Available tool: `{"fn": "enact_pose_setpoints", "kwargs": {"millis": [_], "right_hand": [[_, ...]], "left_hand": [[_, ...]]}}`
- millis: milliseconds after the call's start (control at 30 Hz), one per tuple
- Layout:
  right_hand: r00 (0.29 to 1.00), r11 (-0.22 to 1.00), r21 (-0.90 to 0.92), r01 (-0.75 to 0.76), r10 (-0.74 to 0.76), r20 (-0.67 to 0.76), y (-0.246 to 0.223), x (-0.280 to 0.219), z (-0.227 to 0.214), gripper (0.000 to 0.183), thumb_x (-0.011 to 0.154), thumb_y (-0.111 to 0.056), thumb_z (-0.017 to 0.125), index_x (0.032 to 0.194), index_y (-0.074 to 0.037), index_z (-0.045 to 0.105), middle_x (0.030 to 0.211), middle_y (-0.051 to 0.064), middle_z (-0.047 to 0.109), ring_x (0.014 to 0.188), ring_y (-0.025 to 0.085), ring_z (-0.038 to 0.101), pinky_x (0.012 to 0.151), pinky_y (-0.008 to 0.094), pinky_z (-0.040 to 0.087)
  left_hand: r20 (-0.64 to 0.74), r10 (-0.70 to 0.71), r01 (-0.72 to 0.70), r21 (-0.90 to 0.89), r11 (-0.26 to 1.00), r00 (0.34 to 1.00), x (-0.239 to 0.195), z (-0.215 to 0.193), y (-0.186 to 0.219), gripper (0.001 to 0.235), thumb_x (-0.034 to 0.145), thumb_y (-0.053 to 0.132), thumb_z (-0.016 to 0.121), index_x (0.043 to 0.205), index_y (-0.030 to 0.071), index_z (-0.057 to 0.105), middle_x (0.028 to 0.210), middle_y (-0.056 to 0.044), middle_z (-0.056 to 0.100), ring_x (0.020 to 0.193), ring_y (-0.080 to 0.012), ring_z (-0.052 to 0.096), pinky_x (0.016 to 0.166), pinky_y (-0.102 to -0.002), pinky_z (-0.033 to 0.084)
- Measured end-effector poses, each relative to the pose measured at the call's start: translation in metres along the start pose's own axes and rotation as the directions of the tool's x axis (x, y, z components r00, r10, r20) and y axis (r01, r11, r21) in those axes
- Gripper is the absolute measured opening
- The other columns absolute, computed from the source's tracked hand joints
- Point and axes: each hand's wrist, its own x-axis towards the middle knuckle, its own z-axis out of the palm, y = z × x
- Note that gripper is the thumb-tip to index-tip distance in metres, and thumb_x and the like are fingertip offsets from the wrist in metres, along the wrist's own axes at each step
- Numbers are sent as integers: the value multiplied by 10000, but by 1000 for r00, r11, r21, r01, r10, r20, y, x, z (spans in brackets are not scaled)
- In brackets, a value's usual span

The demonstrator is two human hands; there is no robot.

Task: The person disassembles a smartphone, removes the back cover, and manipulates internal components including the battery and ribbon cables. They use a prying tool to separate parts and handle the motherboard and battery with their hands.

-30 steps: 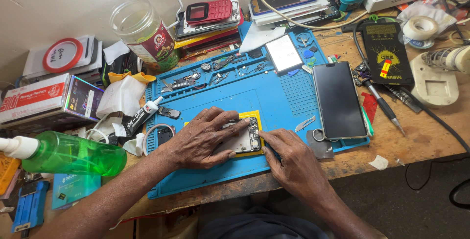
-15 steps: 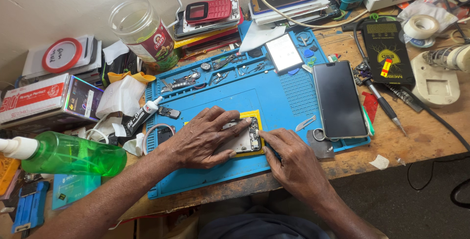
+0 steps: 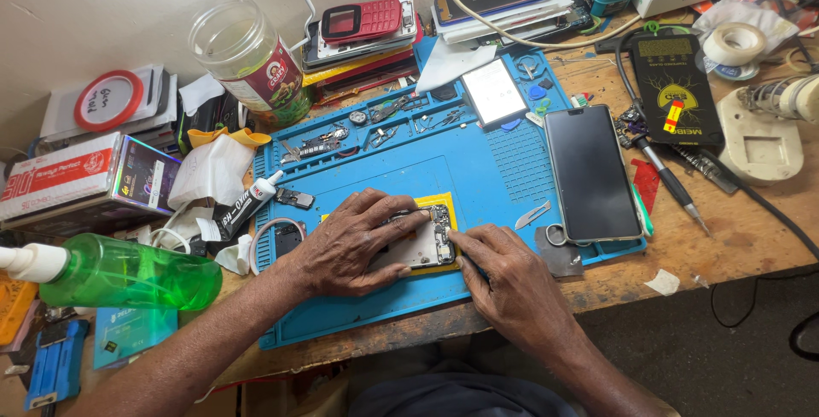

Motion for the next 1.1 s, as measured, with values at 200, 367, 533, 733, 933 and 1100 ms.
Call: {"fn": "enact_pose_setpoints", "kwargs": {"millis": [200,367,533,733,933,1100], "right_hand": [[1000,1000,-3,8,-8,-7,-1,0,-1,383,887,-102,686,1266,-56,680,1112,92,693,1007,234,674,863,393,571],[1000,1000,-7,14,-14,-11,-2,0,-2,385,882,-93,685,1265,-51,680,1116,99,691,1012,244,673,865,401,568],[1000,1000,2,3,-3,2,-1,0,-1,386,883,-93,685,1267,-50,676,1122,97,690,1015,238,674,863,389,572],[1000,1000,-11,18,-18,-13,-1,0,0,387,877,-86,688,1262,-45,678,1115,100,690,1015,246,673,865,400,567],[1000,1000,-8,13,-13,-12,-3,0,-2,385,878,-87,690,1260,-46,679,1109,101,691,1010,250,674,861,405,566],[1000,1000,-3,18,-18,-20,-4,1,-3,389,877,-83,687,1264,-45,677,1107,103,692,1006,252,677,858,405,567]], "left_hand": [[20,7,-7,31,1000,1000,1,0,0,787,872,411,689,1557,133,417,1396,-162,506,1234,-361,494,1089,-511,400],[36,1,-3,37,999,999,2,-1,1,778,880,420,678,1554,131,420,1397,-160,505,1226,-362,494,1088,-509,397],[28,17,-18,49,999,999,3,-1,0,773,873,417,672,1549,134,427,1396,-154,507,1236,-360,499,1096,-504,399],[41,28,-31,85,996,999,5,-1,0,768,867,410,675,1535,117,437,1385,-158,521,1207,-355,513,1055,-502,418],[60,53,-60,123,991,997,11,-6,2,734,841,404,678,1470,78,486,1336,-144,554,1120,-318,535,983,-480,457],[83,79,-91,154,984,993,16,-12,3,740,821,426,688,1441,64,505,1285,-127,567,1103,-315,532,956,-470,472]]}}
